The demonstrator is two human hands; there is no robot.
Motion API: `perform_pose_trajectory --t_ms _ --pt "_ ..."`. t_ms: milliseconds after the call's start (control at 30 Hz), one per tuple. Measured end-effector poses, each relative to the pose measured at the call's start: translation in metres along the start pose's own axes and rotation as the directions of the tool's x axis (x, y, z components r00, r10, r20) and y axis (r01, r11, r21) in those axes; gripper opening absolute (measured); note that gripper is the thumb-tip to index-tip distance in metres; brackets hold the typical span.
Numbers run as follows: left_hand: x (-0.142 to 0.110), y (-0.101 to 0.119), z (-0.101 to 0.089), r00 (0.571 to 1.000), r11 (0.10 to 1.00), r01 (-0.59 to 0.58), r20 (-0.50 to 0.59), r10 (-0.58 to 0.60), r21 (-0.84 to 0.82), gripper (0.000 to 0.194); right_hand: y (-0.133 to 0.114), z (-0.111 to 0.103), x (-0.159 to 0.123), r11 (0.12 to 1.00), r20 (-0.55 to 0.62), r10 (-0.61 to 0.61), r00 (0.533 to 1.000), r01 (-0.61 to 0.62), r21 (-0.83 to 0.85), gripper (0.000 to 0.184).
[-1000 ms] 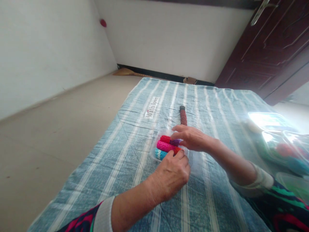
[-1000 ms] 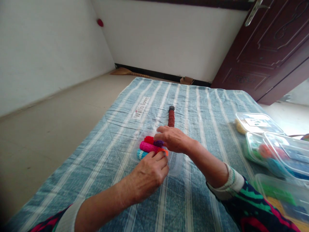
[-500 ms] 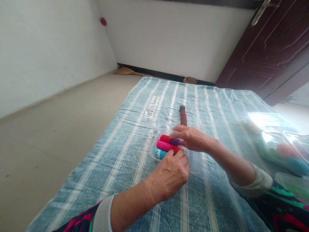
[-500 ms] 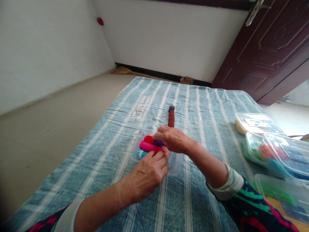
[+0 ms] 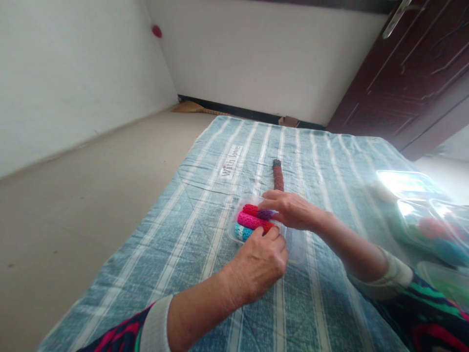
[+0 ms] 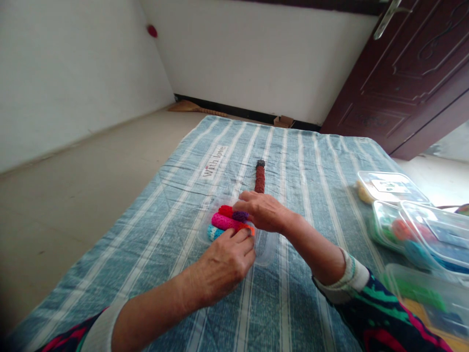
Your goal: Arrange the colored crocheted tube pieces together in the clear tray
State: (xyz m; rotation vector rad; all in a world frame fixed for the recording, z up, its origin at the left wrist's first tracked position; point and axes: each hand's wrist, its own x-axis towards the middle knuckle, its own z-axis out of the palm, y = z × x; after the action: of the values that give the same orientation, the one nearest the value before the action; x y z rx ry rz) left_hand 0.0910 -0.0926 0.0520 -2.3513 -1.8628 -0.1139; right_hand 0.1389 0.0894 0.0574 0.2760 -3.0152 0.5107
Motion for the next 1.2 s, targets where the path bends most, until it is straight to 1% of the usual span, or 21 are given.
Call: perform_pose_trajectory --t_ms 200,367,533,633,733,967,1200 --pt "-0.001 0.0 0.001 1.0 1.0 -0.004 -0.002 0.004 -0.006 0.011 -0.001 -0.001 0.0 1.0 0.025 0.012 1.0 -0.012 0.017 0.022" --pt "-0.001 -0.001 0.002 1.0 1.0 -0.004 -0.004 0.004 0.0 0.01 -0.001 -0.002 0.0 1.0 0.028 0.015 1.0 -0.015 0.007 0.018" --pt "0.0 -0.001 0.0 1.0 1.0 -0.003 0.017 0.003 -0.012 0.012 0.0 -0.003 0.0 1.0 0.022 0.013 1.0 -0.013 0.008 0.013" --pt "0.0 -0.001 -0.001 1.0 1.0 -0.004 0.015 0.004 -0.009 0.013 0.001 -0.003 0.001 1.0 0.037 0.01 0.999 -0.01 -0.001 0.013" --pt "0.0 -0.001 -0.002 1.0 1.0 -0.007 0.013 0.007 -0.007 0.014 0.002 -0.005 0.005 1.0 0.058 0.005 0.998 -0.004 -0.029 0.017" --pt "0.002 -0.003 -0.004 1.0 1.0 -0.019 0.015 0.019 0.015 0.014 -0.005 -0.016 0.016 0.984 0.141 -0.02 0.99 0.045 -0.174 0.019" --pt "0.0 -0.003 -0.001 1.0 1.0 -0.023 0.0 0.023 0.009 0.012 -0.003 -0.017 0.018 0.978 0.164 -0.045 0.985 0.076 -0.192 0.021"
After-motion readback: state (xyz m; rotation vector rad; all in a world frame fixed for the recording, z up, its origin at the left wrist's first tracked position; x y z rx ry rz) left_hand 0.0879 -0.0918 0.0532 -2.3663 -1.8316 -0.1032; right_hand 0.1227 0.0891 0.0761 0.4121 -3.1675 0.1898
